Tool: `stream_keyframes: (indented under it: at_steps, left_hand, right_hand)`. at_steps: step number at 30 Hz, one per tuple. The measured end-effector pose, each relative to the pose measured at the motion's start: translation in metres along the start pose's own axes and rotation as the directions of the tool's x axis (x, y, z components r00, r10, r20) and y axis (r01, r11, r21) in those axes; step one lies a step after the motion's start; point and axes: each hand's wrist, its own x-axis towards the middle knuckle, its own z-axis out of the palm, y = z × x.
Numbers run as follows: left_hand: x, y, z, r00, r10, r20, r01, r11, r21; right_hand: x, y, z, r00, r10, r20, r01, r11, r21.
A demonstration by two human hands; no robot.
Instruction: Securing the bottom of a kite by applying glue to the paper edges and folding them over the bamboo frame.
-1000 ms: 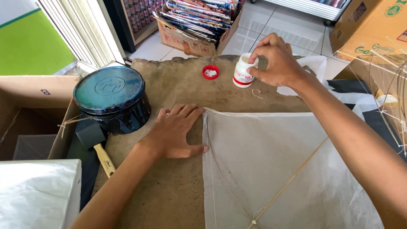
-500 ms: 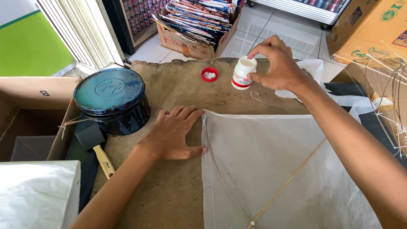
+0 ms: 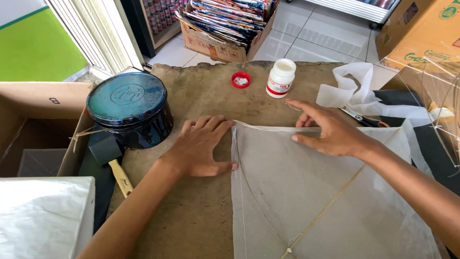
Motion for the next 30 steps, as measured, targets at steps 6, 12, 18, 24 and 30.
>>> stream_keyframes:
  at_steps: [6,12,18,24,30]
  left_hand:
    - [-0.003,-0.002,-0.004,1.000,0.010,0.012,-0.010,0.999,-0.049]
    - [0.000,-0.009,-0.004,1.000,0.019,-0.002,-0.019,0.997,-0.081]
    - [-0.008,-0.008,-0.017,1.000,-0.007,0.006,0.007,0.992,-0.130]
    - [-0.006,-0.025,-0.005,0.996,-0.026,-0.090,0.011,0.987,-0.163]
    - [-0.010,-0.027,-0.007,1.000,-0.009,-0.009,0.007,0.982,-0.189]
  right_hand:
    - [0.020,0.034,0.002,0.986,0.071,0.148,-0.075,0.997,0.017]
    - [0.033,0.036,-0.001,0.988,0.026,0.151,-0.053,0.983,0.177]
    - [0.053,0.041,-0.002,0.994,-0.095,0.057,0.086,0.988,0.130]
    - [0.068,0.050,0.006,0.970,-0.222,-0.102,0.221,0.975,-0.021]
    - [0.071,0.052,0.017,0.890,-0.415,-0.186,0.348,0.885,-0.310]
